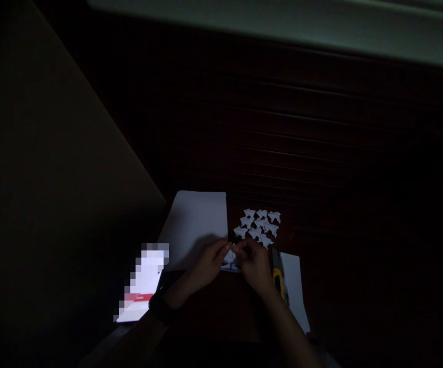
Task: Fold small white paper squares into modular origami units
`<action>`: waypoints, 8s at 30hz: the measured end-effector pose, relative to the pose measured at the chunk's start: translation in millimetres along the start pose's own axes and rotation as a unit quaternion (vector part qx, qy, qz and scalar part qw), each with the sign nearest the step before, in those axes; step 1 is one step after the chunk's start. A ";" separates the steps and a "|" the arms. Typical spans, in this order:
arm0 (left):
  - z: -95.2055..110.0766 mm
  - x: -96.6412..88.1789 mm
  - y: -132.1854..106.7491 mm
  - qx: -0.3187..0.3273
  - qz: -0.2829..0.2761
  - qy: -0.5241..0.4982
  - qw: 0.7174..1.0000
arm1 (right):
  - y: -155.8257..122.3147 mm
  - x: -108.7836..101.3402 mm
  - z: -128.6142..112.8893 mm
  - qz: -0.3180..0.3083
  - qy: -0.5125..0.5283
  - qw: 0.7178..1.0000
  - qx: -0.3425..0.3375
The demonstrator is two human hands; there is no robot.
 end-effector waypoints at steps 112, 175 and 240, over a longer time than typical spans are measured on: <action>-21.7 -0.9 6.3 -0.070 -0.001 -0.093 0.993 | 6.7 -1.7 -0.1 -0.031 0.028 0.999 -0.002; -18.7 7.7 -2.8 -0.220 0.011 -0.257 0.941 | 5.8 -3.6 -5.3 -0.100 0.027 0.995 0.004; 1.3 -7.4 -3.3 0.021 -0.089 0.114 0.989 | 8.4 3.1 15.9 -0.159 0.015 0.987 0.017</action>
Point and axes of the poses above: each hand's wrist, its own y-axis towards the middle knuckle, its own x-axis out of the palm, z = x × y, the point moved 1 cm from there along y, towards the middle knuckle, and after that the axes turned 8 degrees about x, right-handed, at the moved point
